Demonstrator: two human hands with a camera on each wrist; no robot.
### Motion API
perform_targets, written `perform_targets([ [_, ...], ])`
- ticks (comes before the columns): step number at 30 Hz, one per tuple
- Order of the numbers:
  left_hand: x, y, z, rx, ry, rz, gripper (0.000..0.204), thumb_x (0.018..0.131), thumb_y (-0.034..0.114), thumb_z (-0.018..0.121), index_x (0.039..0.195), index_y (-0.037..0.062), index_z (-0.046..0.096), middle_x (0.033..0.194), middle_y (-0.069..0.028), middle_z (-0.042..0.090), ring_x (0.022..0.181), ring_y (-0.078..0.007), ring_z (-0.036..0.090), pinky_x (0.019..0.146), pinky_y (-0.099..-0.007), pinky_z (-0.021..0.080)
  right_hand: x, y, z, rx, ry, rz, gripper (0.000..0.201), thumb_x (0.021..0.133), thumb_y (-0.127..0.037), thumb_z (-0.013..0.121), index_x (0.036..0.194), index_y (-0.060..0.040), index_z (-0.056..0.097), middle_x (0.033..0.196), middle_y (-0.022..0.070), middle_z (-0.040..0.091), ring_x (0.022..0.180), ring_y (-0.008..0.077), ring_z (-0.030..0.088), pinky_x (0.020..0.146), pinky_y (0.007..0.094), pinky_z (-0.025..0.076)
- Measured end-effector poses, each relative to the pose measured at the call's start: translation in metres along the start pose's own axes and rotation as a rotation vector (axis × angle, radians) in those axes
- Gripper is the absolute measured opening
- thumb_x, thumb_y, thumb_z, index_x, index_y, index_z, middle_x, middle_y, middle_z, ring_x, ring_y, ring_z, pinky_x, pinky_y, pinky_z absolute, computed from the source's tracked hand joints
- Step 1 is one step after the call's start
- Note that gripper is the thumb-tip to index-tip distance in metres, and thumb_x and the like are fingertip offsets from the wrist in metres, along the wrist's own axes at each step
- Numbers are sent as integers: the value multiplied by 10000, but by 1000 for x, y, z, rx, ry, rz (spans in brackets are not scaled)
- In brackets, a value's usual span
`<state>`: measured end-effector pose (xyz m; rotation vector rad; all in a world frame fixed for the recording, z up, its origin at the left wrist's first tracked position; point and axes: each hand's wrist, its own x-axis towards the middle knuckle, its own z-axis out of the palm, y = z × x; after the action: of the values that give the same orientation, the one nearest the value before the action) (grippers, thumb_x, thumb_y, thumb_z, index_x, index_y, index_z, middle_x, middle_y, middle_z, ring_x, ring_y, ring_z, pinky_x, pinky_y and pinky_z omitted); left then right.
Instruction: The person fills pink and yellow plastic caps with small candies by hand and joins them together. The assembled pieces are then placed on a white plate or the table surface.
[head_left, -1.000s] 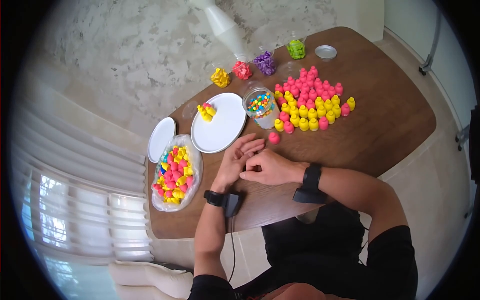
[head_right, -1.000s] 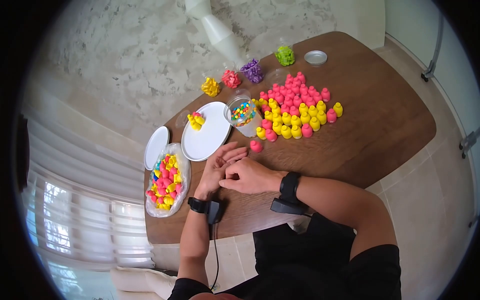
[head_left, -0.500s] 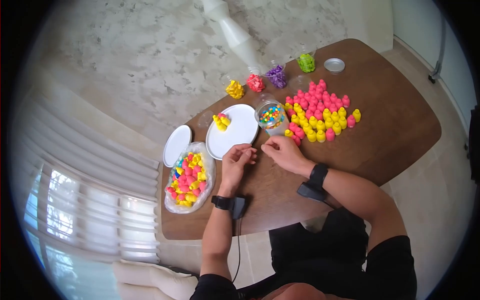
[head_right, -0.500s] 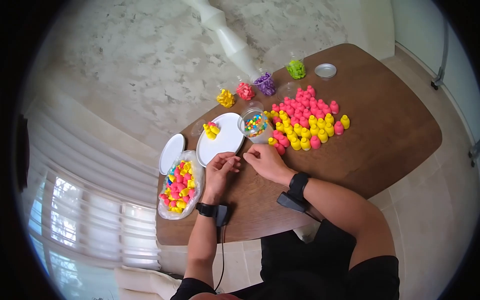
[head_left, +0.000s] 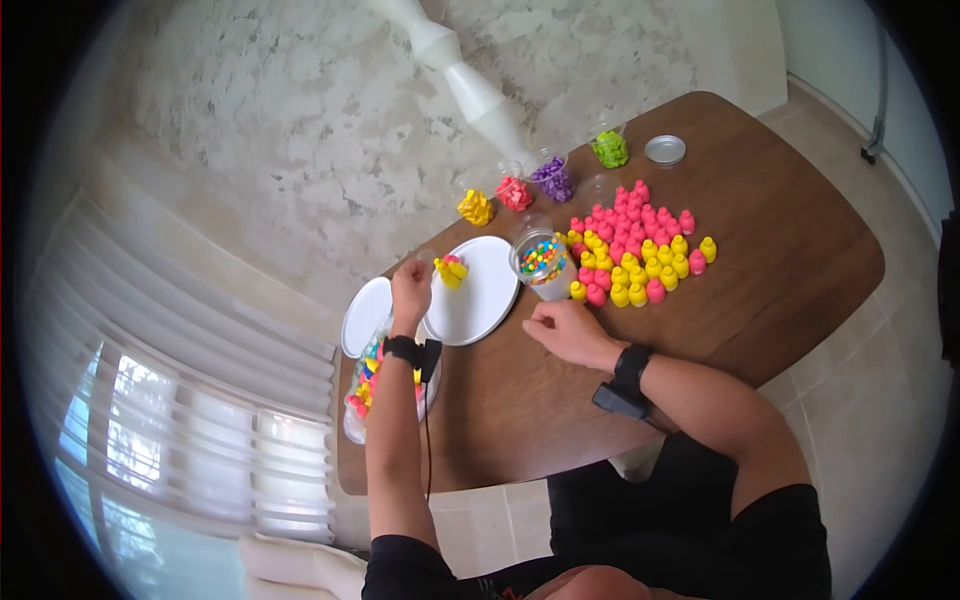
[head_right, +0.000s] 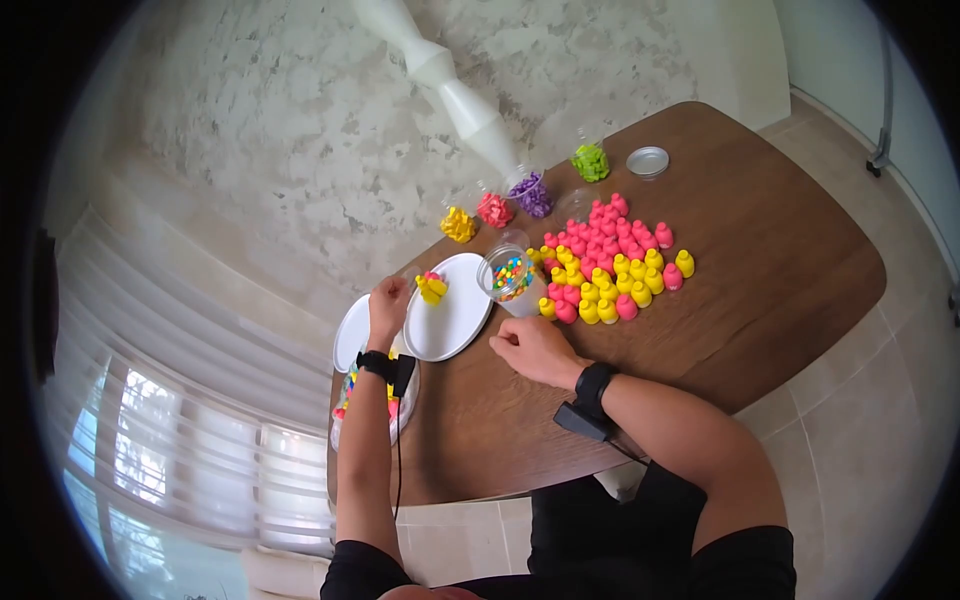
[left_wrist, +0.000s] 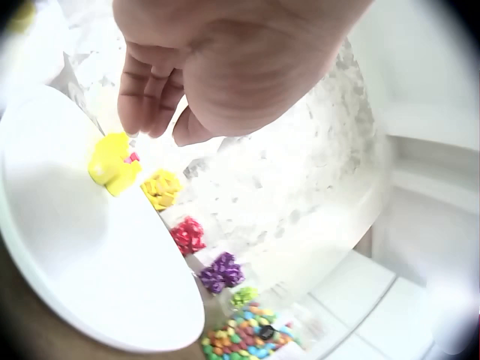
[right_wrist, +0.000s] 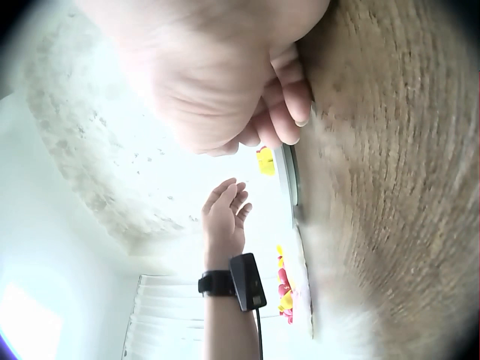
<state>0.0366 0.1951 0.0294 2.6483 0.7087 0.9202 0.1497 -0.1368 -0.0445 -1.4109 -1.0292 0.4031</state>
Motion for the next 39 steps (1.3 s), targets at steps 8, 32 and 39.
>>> perform_targets([
  [8, 56, -17, 45, 588, -115, 84, 240, 887, 251, 703, 913, 24, 777, 971, -221, 747, 973, -427, 679, 890, -495, 542, 0, -5, -3, -54, -33, 29, 305, 951, -275, 682, 841, 9, 700, 761, 170, 719, 706, 317, 709, 667, 431, 541],
  [32, -45, 99, 40, 14, -337, 91, 266, 852, 235, 800, 964, 1, 739, 875, -230, 734, 867, -394, 717, 788, -467, 557, 2, 2, 2, -86, -47, 0, 296, 949, -258, 686, 824, 10, 687, 749, 168, 697, 686, 323, 683, 643, 430, 513],
  [39, -68, 85, 54, -285, -143, 17, 252, 877, 92, 786, 1070, -19, 669, 940, -117, 718, 850, -205, 723, 748, -342, 596, 2, 12, 2, 12, -30, 1, 250, 982, -226, 693, 900, 9, 671, 741, 56, 672, 659, 115, 625, 597, 313, 496],
])
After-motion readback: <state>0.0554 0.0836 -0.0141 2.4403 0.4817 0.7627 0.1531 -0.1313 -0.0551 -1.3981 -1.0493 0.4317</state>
